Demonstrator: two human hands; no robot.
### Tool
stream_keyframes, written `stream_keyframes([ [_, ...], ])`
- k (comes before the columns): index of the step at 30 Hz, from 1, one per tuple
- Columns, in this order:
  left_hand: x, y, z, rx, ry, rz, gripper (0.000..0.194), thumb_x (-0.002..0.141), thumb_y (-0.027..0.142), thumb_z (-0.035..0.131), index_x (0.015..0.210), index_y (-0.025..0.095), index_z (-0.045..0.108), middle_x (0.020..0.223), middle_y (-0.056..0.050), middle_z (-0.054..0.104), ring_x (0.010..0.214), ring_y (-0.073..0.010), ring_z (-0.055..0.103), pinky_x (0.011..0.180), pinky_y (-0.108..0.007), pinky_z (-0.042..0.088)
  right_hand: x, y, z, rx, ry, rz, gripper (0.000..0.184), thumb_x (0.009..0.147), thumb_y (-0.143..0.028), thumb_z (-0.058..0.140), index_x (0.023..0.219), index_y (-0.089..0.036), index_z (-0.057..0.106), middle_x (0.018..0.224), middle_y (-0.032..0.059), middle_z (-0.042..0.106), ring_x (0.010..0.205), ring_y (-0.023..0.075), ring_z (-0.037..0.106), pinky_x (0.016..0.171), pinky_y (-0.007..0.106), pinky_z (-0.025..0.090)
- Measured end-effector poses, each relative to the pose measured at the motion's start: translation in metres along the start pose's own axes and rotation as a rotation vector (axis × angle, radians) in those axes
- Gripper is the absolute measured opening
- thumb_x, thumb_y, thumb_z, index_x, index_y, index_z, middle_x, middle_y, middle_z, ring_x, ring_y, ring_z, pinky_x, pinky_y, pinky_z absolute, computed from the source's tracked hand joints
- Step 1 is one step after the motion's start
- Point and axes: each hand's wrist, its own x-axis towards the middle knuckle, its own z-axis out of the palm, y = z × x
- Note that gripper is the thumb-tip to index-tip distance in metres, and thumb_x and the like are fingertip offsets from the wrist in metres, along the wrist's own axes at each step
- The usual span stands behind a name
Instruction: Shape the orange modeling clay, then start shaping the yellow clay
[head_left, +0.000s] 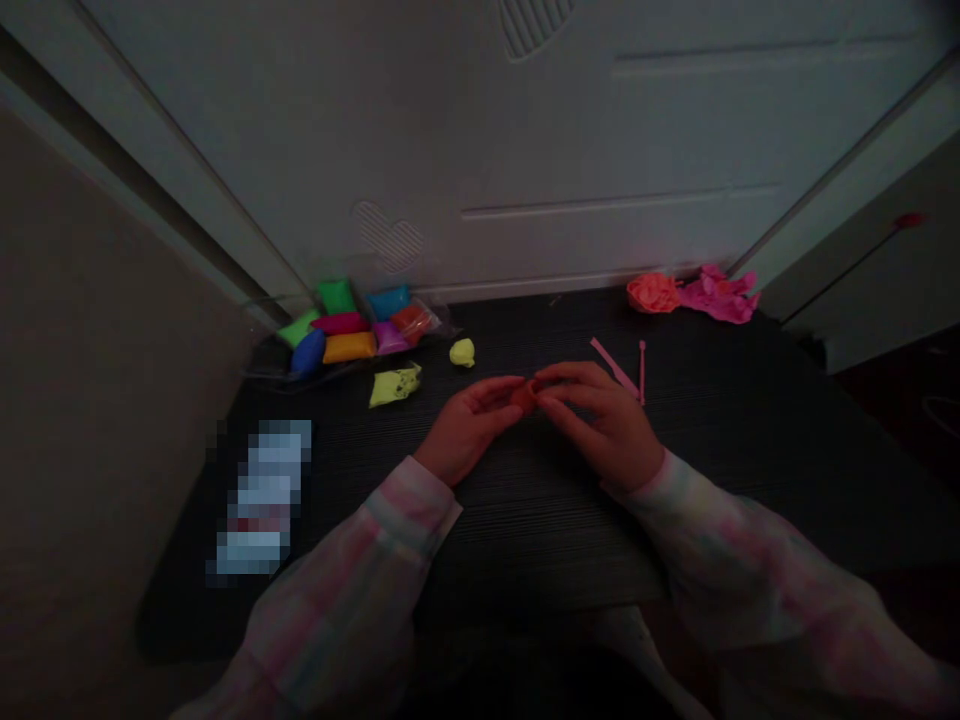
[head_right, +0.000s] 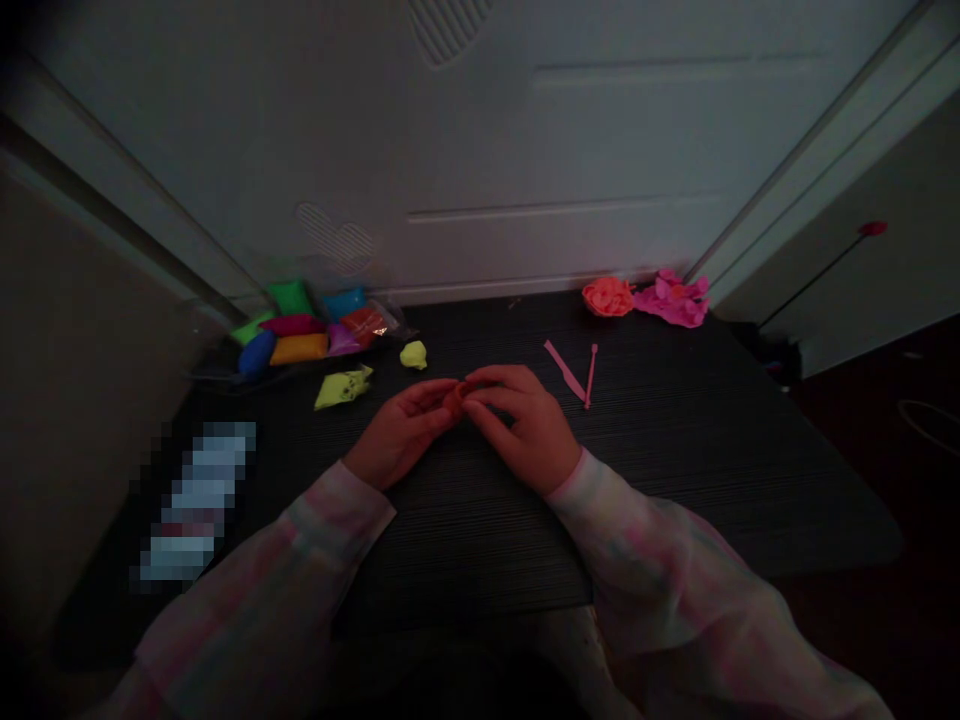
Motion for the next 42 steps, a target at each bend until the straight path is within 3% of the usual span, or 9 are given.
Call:
stream_keyframes([
  [6,0.0001,-0.0017,-0.0006,0.017,0.008,-0.016,0.025,0.057,0.008,0.066,0.08,0.017,0.063,0.084,0.001,0.065,0.081,-0.009,0.057,0.087,-0.03,0.036,-0.0001,0.0023,0.0032,-0.013,0.053,0.024,0.01,0.068,-0.027,0.062,0.076,-0.021,0.06,0.092,0.0044,0.058,0.09,0.0183,0.054,0.08,0.038,0.046],
  [14,-0.0015,-0.0001,0.0005,0.022,0.0,-0.03,0.025,0.057,0.007,0.065,0.079,0.017,0.061,0.086,0.002,0.063,0.078,-0.0097,0.057,0.083,-0.032,0.04,-0.0008,0.0001,0.0004,0.052,-0.006,0.048,0.009,0.075,-0.022,0.052,0.08,-0.022,0.06,0.096,0.0045,0.057,0.094,0.0171,0.053,0.083,0.038,0.044],
  [20,-0.0017,-0.0012,0.0028,0.049,-0.004,-0.007,0.031,0.054,0.003,0.066,0.081,0.017,0.057,0.089,0.001,0.061,0.082,-0.0104,0.056,0.083,-0.03,0.039,-0.0001,0.0006,0.004,-0.016,0.025,0.029,0.013,0.067,-0.028,0.062,0.078,-0.021,0.058,0.095,0.0057,0.055,0.092,0.0195,0.053,0.081,0.039,0.045],
  [26,-0.0013,-0.0012,0.0007,0.055,-0.034,-0.071,0.037,0.053,0.003,0.067,0.086,0.017,0.06,0.088,0.001,0.062,0.079,-0.0083,0.055,0.087,-0.03,0.036,-0.0001,0.0009,0.0031,-0.002,-0.015,-0.003,0.006,0.072,-0.022,0.057,0.078,-0.02,0.058,0.096,0.0056,0.054,0.093,0.0179,0.052,0.082,0.038,0.044],
  [33,-0.0017,0.0023,-0.0013,-0.007,-0.059,-0.114,0.023,0.061,0.012,0.064,0.084,0.014,0.063,0.085,-0.002,0.063,0.08,-0.0104,0.056,0.085,-0.029,0.038,-0.0004,0.0024,-0.0013,-0.019,-0.071,-0.061,0.012,0.076,-0.02,0.051,0.086,-0.021,0.058,0.102,0.0069,0.052,0.098,0.0188,0.049,0.084,0.04,0.043],
  [42,-0.0017,-0.0001,0.0002,0.034,-0.042,-0.093,0.03,0.053,0.006,0.067,0.082,0.015,0.063,0.079,0.001,0.063,0.075,-0.0095,0.056,0.084,-0.03,0.037,-0.0002,-0.0015,-0.0006,0.016,-0.049,-0.054,0.004,0.073,-0.022,0.055,0.076,-0.022,0.058,0.096,0.0046,0.054,0.093,0.0181,0.052,0.08,0.039,0.045],
])
